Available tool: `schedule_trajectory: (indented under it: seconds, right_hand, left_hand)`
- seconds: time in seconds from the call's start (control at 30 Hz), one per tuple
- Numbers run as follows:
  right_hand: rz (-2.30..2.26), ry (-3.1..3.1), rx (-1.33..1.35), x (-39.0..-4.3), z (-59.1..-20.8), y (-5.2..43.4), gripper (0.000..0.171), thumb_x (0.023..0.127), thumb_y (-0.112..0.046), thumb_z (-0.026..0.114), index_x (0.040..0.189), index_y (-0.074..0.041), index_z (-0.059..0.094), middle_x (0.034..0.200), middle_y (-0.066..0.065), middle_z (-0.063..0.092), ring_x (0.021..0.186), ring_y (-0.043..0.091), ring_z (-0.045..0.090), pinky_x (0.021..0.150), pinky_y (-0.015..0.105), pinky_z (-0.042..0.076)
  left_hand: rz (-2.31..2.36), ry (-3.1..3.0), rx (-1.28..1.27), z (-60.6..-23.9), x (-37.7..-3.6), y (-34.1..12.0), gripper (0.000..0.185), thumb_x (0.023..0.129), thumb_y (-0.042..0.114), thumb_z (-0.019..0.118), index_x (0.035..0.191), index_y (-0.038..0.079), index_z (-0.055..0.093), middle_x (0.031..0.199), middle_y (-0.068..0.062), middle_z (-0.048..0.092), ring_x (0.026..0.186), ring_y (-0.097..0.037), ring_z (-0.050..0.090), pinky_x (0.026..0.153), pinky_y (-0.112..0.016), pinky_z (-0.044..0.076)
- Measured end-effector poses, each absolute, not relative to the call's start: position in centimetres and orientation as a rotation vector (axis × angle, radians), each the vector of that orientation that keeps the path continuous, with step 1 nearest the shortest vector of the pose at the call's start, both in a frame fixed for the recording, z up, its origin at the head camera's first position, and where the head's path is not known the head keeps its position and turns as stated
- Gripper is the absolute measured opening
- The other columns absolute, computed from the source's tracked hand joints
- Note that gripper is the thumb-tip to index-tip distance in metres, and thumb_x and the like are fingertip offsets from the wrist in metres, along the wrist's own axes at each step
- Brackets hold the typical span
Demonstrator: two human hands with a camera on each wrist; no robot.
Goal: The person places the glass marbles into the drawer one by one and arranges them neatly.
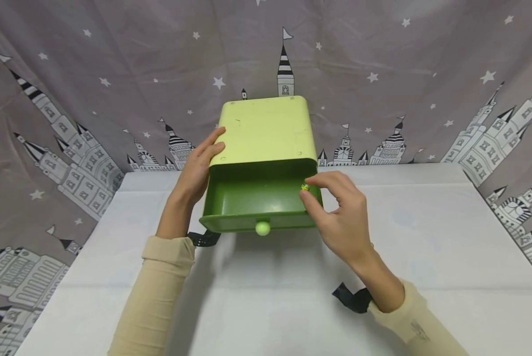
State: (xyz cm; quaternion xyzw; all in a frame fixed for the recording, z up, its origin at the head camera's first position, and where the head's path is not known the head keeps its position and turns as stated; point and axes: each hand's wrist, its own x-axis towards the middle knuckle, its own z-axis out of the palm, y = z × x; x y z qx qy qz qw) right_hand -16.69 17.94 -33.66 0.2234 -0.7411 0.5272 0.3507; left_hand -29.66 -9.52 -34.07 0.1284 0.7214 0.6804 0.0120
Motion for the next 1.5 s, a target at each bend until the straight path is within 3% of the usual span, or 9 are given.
schedule_trajectory:
  seconds: [0.2, 0.7, 1.17, 1.5]
  right_hand:
    - [1.36, -1.929, 0.587, -17.1, -33.3, 17.9, 0.02, 0.075, 0.019, 0.072, 0.094, 0.013, 0.069, 0.094, 0.018, 0.066, 0.094, 0.016, 0.061, 0.093, 0.029, 0.048]
    - [1.405, -1.948, 0.606, -16.9, -32.8, 17.3, 0.021, 0.078, 0.017, 0.072, 0.098, 0.012, 0.069, 0.095, 0.021, 0.065, 0.094, 0.019, 0.061, 0.091, 0.027, 0.048]
    - [1.427, -1.954, 0.578, -16.7, -33.1, 18.0, 0.02, 0.078, 0.02, 0.07, 0.097, 0.016, 0.068, 0.098, 0.021, 0.065, 0.095, 0.018, 0.061, 0.093, 0.027, 0.048]
    - [1.365, -1.998, 0.527, -16.6, -33.2, 18.9, 0.02, 0.078, 0.017, 0.072, 0.098, 0.012, 0.071, 0.098, 0.017, 0.067, 0.097, 0.014, 0.061, 0.092, 0.024, 0.047]
  left_hand:
    - [2.104, 2.264, 0.397, -34.1, -29.6, -9.4, 0.049, 0.102, 0.036, 0.053, 0.15, 0.032, 0.045, 0.157, 0.012, 0.03, 0.143, -0.017, 0.027, 0.106, -0.061, 0.03]
    - [2.142, 2.224, 0.394, -34.1, -29.6, -9.6, 0.049, 0.102, 0.033, 0.053, 0.15, 0.03, 0.045, 0.157, 0.01, 0.03, 0.14, -0.015, 0.031, 0.104, -0.053, 0.036]
    - [2.141, 2.233, 0.385, -34.1, -29.6, -9.5, 0.049, 0.101, 0.034, 0.054, 0.149, 0.03, 0.046, 0.157, 0.01, 0.031, 0.142, -0.015, 0.029, 0.106, -0.054, 0.033]
    - [2.137, 2.25, 0.381, -34.0, -29.5, -9.5, 0.048, 0.101, 0.034, 0.054, 0.149, 0.03, 0.047, 0.156, 0.01, 0.032, 0.141, -0.015, 0.031, 0.105, -0.054, 0.034]
